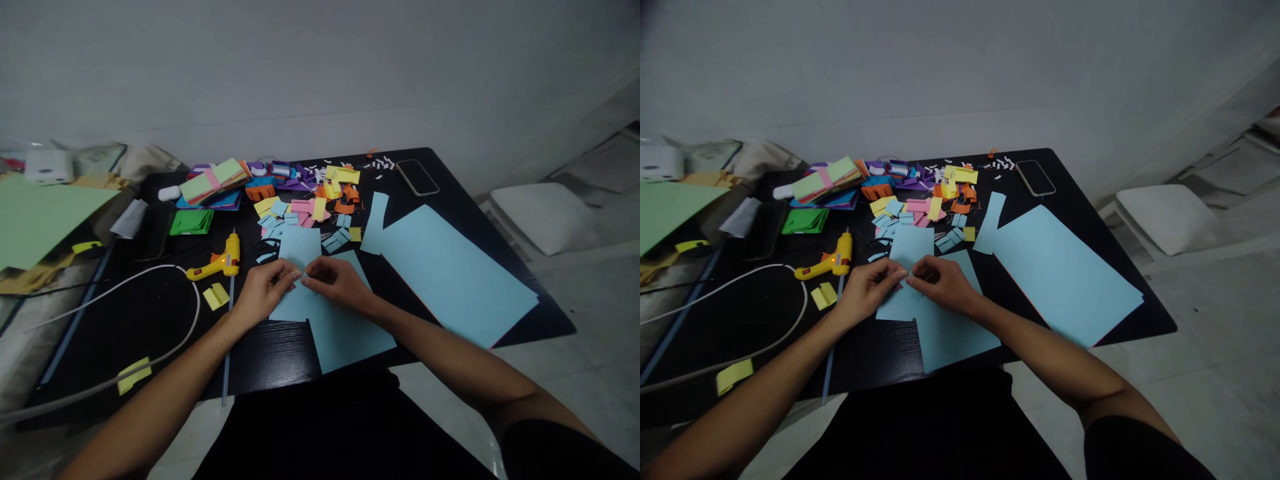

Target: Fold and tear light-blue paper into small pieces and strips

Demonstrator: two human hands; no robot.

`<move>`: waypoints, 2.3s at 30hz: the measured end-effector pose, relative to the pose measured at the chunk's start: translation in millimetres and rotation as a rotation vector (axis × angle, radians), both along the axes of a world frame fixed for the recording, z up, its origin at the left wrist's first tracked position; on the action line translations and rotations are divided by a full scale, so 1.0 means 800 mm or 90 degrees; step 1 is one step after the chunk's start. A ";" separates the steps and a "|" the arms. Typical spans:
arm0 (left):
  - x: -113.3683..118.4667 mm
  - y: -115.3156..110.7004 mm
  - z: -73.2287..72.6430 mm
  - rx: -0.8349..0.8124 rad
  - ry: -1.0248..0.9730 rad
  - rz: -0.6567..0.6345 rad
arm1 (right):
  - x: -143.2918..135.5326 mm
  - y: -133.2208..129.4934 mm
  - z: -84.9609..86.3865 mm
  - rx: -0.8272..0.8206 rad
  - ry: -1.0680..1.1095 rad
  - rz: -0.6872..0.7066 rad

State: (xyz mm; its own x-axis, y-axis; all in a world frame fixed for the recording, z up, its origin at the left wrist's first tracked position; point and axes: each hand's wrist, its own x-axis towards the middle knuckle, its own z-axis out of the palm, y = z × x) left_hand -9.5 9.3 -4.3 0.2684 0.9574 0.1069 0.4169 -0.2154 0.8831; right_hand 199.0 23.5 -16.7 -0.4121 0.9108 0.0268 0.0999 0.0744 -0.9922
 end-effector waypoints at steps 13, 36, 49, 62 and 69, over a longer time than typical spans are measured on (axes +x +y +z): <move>0.012 -0.001 -0.004 -0.071 -0.151 0.044 | -0.002 0.005 -0.009 -0.070 0.135 -0.037; 0.007 -0.007 0.005 -0.009 -0.103 0.015 | 0.000 -0.004 0.003 0.006 0.079 -0.070; 0.008 -0.007 -0.002 0.089 -0.014 0.030 | -0.003 -0.001 -0.010 -0.028 0.113 -0.087; 0.008 -0.008 0.001 0.145 0.057 0.000 | 0.000 0.001 -0.004 -0.006 0.050 -0.052; 0.007 -0.006 0.002 0.103 0.043 0.017 | -0.003 0.001 -0.004 -0.011 0.046 -0.059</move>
State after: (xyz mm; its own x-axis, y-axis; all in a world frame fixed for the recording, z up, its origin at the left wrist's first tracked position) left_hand -3.9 4.2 -2.4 0.2545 0.9360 0.2431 0.4820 -0.3407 0.8072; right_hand 197.0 23.9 -19.7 -0.3231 0.9456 0.0382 0.0332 0.0517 -0.9981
